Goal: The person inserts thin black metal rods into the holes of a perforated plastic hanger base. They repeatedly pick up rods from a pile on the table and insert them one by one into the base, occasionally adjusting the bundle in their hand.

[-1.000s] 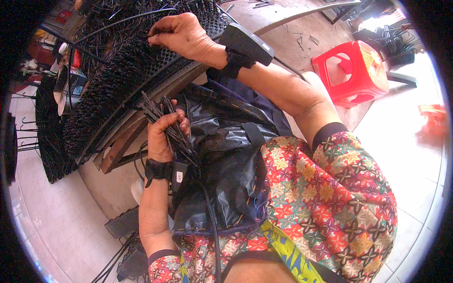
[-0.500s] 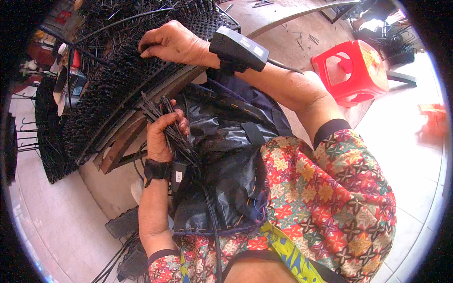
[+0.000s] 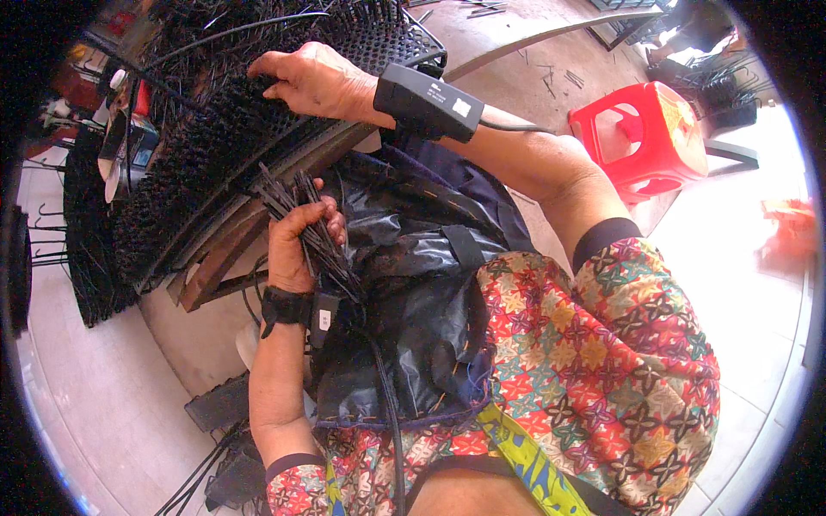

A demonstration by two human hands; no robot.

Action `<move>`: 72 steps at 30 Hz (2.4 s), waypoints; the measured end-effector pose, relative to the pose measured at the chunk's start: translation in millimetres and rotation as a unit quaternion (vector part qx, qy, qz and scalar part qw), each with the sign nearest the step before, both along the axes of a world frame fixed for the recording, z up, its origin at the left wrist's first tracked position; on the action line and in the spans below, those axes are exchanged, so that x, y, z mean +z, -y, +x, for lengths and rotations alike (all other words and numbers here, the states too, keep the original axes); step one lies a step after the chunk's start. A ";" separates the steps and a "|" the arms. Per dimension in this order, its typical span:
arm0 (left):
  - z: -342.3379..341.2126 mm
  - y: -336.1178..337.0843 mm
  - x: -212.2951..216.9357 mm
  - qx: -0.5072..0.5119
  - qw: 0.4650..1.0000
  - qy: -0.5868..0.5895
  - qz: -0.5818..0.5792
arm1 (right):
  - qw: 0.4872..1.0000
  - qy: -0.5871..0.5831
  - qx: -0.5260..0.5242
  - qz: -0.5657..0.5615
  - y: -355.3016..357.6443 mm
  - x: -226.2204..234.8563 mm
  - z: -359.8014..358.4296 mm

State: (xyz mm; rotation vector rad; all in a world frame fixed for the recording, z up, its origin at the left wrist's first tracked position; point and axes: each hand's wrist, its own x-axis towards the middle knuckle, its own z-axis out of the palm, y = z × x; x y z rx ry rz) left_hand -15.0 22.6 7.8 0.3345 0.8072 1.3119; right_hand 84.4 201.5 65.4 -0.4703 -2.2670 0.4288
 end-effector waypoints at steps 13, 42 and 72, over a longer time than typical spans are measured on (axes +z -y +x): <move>-2.0 -0.4 -1.6 -0.005 1.000 -0.020 -0.003 | 0.999 -0.021 0.029 0.040 -3.6 -3.8 -9.2; -3.4 -2.1 -8.1 -0.013 0.999 0.043 0.015 | 0.989 0.091 0.080 0.087 -36.4 -9.2 -35.0; -3.7 0.4 -5.6 0.002 1.000 -0.013 0.005 | 0.986 -0.016 0.014 0.168 2.3 -27.3 3.6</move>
